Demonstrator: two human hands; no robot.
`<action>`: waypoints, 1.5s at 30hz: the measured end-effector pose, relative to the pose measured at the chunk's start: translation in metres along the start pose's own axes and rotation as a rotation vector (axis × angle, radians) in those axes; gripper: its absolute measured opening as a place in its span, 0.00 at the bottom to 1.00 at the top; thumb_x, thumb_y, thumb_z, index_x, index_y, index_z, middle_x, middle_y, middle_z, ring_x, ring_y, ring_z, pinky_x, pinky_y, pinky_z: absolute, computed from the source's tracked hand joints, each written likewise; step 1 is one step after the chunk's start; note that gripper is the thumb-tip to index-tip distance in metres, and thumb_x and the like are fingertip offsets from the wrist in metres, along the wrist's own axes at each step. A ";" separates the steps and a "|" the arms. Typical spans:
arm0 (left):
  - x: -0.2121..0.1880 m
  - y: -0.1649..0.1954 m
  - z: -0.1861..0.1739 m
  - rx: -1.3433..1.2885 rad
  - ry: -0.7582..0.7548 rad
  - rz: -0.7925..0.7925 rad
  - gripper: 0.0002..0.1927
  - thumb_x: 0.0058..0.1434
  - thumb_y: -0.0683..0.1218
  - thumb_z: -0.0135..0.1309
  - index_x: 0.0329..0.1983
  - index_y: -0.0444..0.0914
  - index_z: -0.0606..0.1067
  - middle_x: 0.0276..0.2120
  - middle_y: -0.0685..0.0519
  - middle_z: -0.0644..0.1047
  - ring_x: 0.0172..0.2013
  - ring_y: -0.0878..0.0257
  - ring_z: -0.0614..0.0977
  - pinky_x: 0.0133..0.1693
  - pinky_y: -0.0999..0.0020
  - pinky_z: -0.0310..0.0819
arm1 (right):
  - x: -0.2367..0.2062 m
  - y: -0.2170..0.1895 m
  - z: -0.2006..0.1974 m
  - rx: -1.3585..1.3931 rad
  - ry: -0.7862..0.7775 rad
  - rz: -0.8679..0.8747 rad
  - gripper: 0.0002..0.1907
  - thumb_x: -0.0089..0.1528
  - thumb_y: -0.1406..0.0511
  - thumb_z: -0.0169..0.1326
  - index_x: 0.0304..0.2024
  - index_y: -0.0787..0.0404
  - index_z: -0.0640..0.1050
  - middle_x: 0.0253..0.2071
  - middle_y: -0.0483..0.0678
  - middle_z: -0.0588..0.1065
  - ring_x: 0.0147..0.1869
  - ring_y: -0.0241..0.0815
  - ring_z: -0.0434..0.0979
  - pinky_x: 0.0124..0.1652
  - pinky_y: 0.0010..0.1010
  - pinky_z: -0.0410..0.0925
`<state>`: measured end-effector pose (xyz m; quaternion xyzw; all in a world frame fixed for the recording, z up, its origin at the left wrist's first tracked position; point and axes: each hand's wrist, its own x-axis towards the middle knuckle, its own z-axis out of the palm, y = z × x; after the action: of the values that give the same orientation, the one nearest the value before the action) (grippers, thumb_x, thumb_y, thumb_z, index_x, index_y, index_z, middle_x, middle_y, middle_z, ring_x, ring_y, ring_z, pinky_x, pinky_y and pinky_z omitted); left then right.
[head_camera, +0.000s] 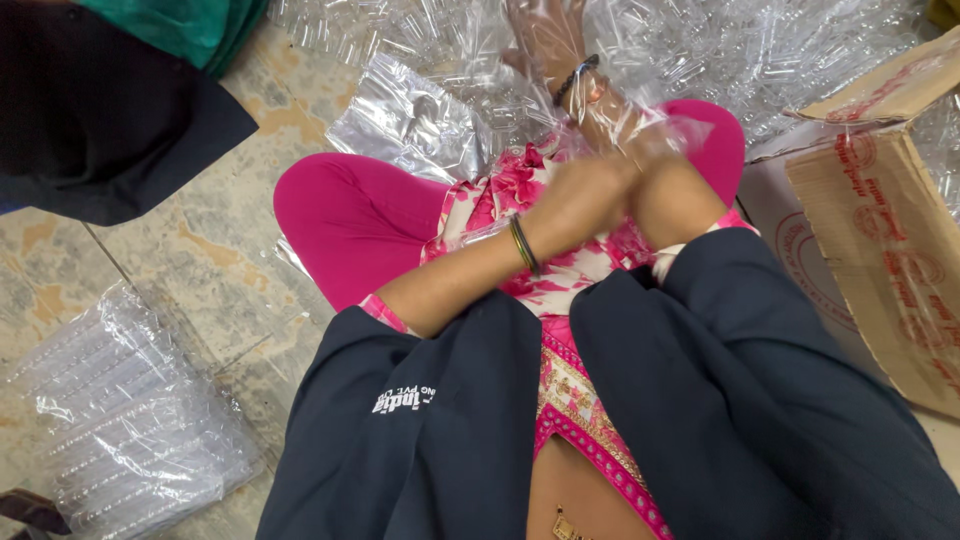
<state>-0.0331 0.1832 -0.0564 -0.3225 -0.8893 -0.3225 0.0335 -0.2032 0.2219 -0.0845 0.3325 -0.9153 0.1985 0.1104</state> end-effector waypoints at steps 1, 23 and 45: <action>0.007 -0.015 -0.008 0.107 0.007 -0.062 0.25 0.58 0.38 0.54 0.60 0.42 0.75 0.48 0.46 0.80 0.47 0.46 0.84 0.47 0.50 0.79 | -0.002 0.002 0.002 -0.060 -0.046 -0.015 0.39 0.62 0.52 0.61 0.70 0.60 0.64 0.66 0.62 0.68 0.68 0.60 0.67 0.62 0.54 0.58; -0.101 -0.128 -0.058 0.173 0.201 -0.262 0.44 0.66 0.50 0.67 0.73 0.24 0.57 0.67 0.28 0.63 0.65 0.36 0.69 0.62 0.46 0.68 | -0.194 -0.022 -0.066 0.090 -0.158 0.516 0.19 0.66 0.55 0.60 0.41 0.67 0.82 0.43 0.61 0.78 0.48 0.60 0.77 0.45 0.51 0.68; -0.061 -0.075 -0.041 -1.114 0.486 -0.256 0.30 0.69 0.42 0.60 0.68 0.29 0.61 0.56 0.41 0.72 0.52 0.53 0.79 0.52 0.58 0.80 | -0.139 -0.104 -0.010 1.129 0.264 0.238 0.34 0.69 0.73 0.55 0.74 0.67 0.58 0.65 0.58 0.69 0.66 0.47 0.73 0.62 0.36 0.72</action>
<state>-0.0357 0.0814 -0.0812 -0.0998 -0.5860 -0.8038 0.0227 -0.0300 0.2323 -0.0919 0.2072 -0.6776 0.7056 0.0062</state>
